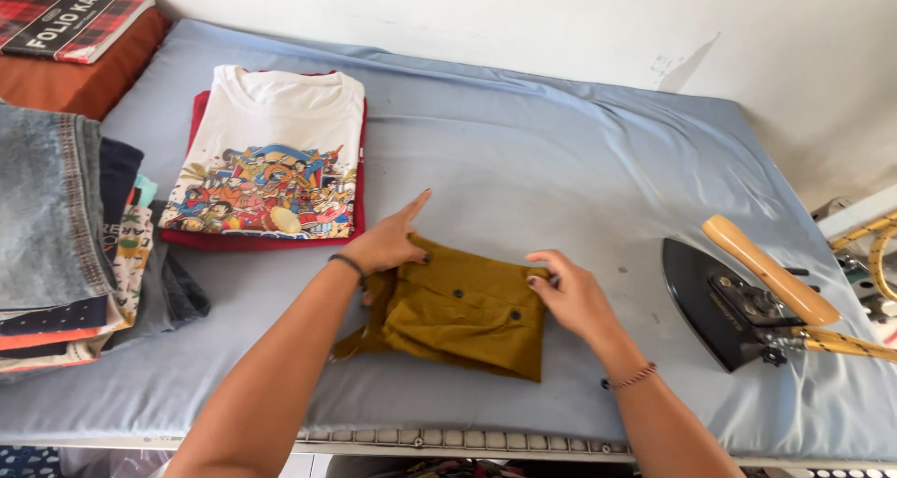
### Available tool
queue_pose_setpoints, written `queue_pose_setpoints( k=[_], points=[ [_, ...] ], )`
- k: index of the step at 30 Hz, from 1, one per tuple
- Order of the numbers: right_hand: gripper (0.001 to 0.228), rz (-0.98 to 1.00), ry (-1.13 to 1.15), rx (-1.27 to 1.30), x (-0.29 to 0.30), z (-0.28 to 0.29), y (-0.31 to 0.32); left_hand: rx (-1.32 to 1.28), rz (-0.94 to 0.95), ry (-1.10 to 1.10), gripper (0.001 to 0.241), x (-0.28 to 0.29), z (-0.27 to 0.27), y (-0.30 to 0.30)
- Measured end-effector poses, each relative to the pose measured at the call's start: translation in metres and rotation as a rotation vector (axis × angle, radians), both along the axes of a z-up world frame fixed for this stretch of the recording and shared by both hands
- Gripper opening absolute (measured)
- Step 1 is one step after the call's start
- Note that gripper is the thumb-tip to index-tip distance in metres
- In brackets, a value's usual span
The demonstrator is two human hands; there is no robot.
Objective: The person irons a mustard-colored shirt on a padded ironing board, smoothing the fabric with a black electric iron. After folding the shirt, the person retrieves a white shirt with a dinosaur print from a laundry basket, turns it inside out, and irons it on the same board.
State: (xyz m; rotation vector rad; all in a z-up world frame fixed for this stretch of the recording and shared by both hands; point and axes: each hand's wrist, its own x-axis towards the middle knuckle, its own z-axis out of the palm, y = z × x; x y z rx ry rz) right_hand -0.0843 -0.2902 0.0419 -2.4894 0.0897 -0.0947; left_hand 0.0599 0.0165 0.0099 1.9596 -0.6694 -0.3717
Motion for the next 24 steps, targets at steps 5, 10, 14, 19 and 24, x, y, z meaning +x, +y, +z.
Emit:
queue_pose_setpoints(
  k=[5, 10, 14, 19, 24],
  points=[
    [0.042, -0.177, -0.03, 0.108, -0.055, -0.003, -0.042, 0.108, -0.12, -0.221, 0.111, 0.001, 0.017, -0.099],
    [0.051, -0.356, 0.023, 0.19, -0.123, 0.0, -0.067, 0.227, -0.345, -0.122, 0.112, -0.01, 0.043, -0.184],
    [0.045, -0.193, -0.009, -0.01, -0.137, 0.013, -0.077, 0.347, -0.359, -0.201, 0.112, -0.017, 0.044, -0.166],
    [0.034, -0.014, -0.163, -0.077, -0.096, 0.03, -0.074, 0.185, -0.04, -0.002, 0.085, -0.045, 0.047, -0.082],
    [0.032, 0.151, -0.171, -0.031, -0.025, 0.029, -0.043, 0.137, 0.006, -0.114, 0.035, -0.093, 0.048, -0.054]
  ],
)
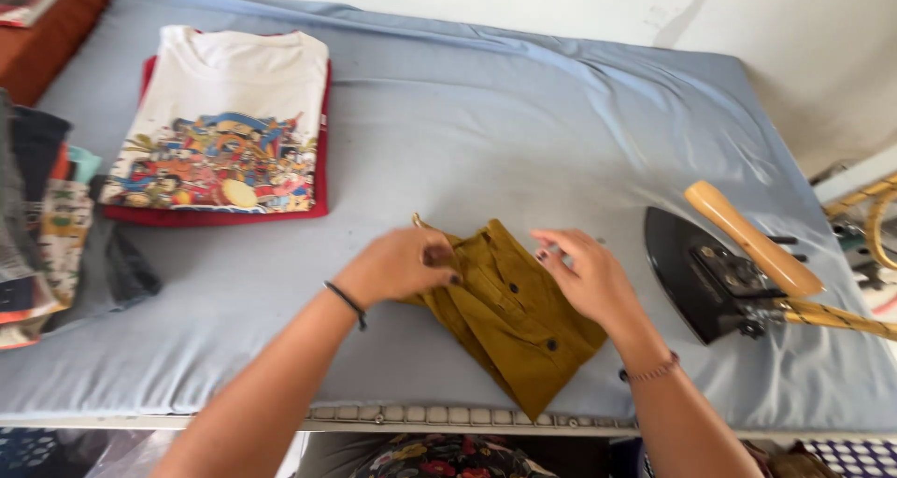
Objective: The person irons a mustard-colored shirt on a padded ironing board, smoothing the fabric with a black electric iron. After folding the shirt, the person retrieves a white shirt with a dinosaur print from a laundry basket, turns it inside out, and irons it on the same board.
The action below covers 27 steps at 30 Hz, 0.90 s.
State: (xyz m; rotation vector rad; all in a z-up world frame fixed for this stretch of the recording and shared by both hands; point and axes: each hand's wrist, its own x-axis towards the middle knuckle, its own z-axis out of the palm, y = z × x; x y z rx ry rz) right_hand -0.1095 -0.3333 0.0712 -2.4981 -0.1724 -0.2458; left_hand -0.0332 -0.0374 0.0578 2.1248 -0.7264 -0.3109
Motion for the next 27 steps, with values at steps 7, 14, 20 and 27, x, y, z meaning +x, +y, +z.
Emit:
queue_pose_setpoints(
  k=[7, 14, 20, 27],
  points=[
    [0.058, 0.225, -0.158, -0.123, 0.027, -0.02, 0.056, -0.031, 0.076, -0.181, 0.011, -0.043, 0.001, 0.01],
    [0.059, 0.31, -0.147, -0.232, 0.011, -0.038, 0.074, 0.052, 0.141, -0.023, 0.015, -0.078, -0.003, 0.039],
    [0.036, 0.182, -0.077, -0.02, 0.044, -0.04, 0.043, -0.109, 0.195, -0.067, 0.029, -0.089, -0.004, 0.036],
    [0.012, 0.116, 0.061, 0.483, 0.043, -0.046, 0.032, -0.303, 0.19, -0.342, 0.016, -0.108, -0.004, 0.033]
  ],
)
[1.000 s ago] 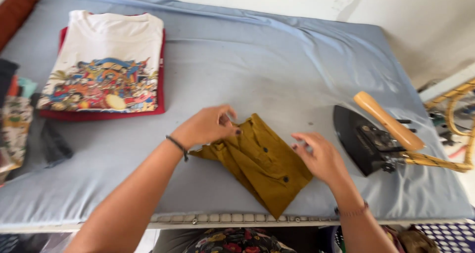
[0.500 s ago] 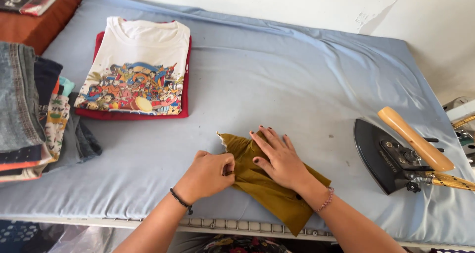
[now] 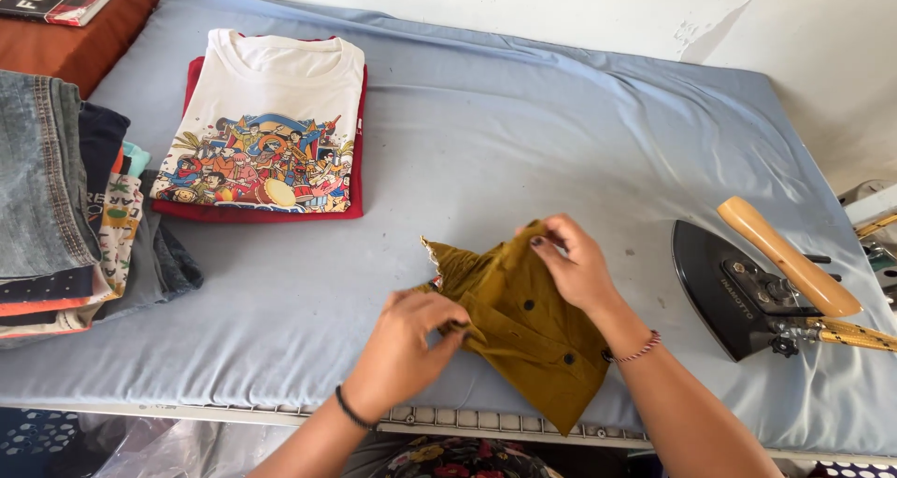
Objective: The person irons a mustard-colored shirt on a padded ironing board, smoothing the fabric with a black electric iron. After folding the shirt, the person retrieves a white shirt with a dinosaur print from a laundry basket, turns it inside out, and irons it on the same board.
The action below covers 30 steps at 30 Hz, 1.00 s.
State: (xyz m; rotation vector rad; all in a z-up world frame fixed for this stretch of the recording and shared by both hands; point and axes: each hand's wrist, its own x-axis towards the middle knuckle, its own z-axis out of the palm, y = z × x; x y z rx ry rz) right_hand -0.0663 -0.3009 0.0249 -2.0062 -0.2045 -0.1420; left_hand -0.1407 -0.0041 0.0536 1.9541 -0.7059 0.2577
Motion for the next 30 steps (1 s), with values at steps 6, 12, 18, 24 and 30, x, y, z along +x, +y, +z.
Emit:
queue_pose_setpoints(
  k=[6, 12, 18, 24, 30],
  points=[
    [0.027, 0.051, -0.024, -0.191, 0.007, 0.017, 0.036, -0.093, 0.133, 0.397, 0.035, 0.004, -0.002, 0.007],
    [0.011, 0.168, -0.455, -0.554, -0.024, 0.053, 0.061, -0.16, 0.092, 0.488, 0.056, 0.005, -0.015, 0.014],
    [0.014, 0.331, -0.28, -0.764, -0.053, 0.052, 0.09, -0.118, 0.076, 0.452, 0.044, 0.003, -0.021, 0.015],
    [0.015, 0.258, -0.251, -0.627, -0.05, 0.043, 0.089, -0.172, 0.092, 0.387, 0.036, 0.003, -0.026, 0.014],
    [0.012, 0.302, -0.255, -0.659, -0.048, 0.035, 0.093, -0.192, 0.087, 0.37, 0.024, 0.005, -0.033, 0.014]
  ],
)
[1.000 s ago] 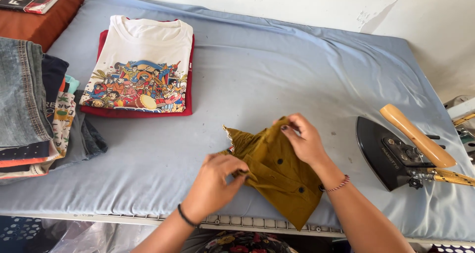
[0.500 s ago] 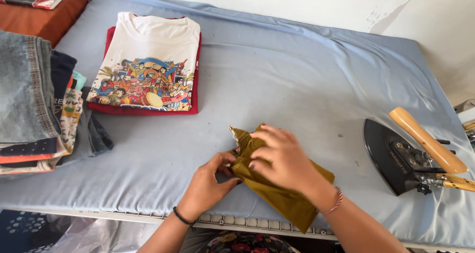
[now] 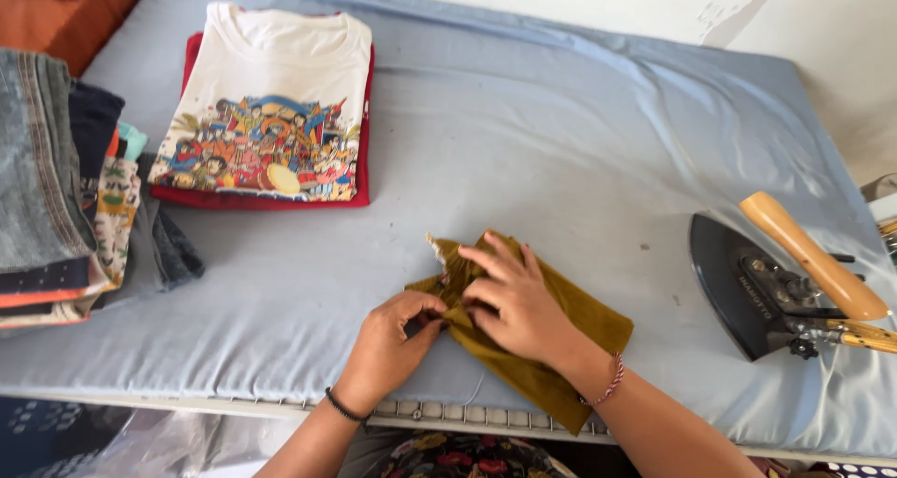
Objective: The person irons a mustard-colored shirt on a padded ironing board, smoothing the fabric with a black electric iron. After folding the shirt, the person retrieves a white shirt with a dinosaur print from a laundry basket, turns it inside out, and irons it on the same board.
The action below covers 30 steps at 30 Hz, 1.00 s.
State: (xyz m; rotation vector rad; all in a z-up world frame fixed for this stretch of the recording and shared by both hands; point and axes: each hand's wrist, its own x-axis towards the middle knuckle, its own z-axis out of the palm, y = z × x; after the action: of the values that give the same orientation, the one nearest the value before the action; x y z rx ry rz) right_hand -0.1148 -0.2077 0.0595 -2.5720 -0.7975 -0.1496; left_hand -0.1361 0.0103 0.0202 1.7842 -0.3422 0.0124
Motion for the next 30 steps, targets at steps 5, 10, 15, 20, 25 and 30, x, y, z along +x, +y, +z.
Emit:
queue_pose_setpoints(
  k=[5, 10, 15, 20, 25, 30],
  points=[
    [0.004, -0.022, -0.111, 0.195, -0.002, 0.0, -0.007, -0.011, 0.014, 0.005, 0.018, 0.002, -0.002, 0.001],
    [0.003, -0.074, -0.067, 0.144, -0.006, -0.002, -0.008, -0.08, -0.065, -0.06, 0.017, -0.004, -0.001, 0.003],
    [0.01, -0.033, 0.008, 0.064, -0.003, 0.0, -0.003, -0.078, -0.051, -0.098, 0.02, -0.003, -0.001, 0.004],
    [0.013, -0.041, 0.078, 0.075, -0.003, 0.0, -0.001, -0.1, -0.068, -0.081, 0.02, -0.004, -0.004, 0.004],
    [0.009, -0.044, 0.068, 0.111, -0.002, -0.006, -0.003, -0.042, -0.042, -0.075, 0.02, -0.005, -0.005, 0.004],
    [0.012, -0.008, 0.024, 0.424, 0.0, -0.007, -0.013, -0.062, -0.005, -0.145, 0.021, -0.004, -0.008, 0.003]
  ],
)
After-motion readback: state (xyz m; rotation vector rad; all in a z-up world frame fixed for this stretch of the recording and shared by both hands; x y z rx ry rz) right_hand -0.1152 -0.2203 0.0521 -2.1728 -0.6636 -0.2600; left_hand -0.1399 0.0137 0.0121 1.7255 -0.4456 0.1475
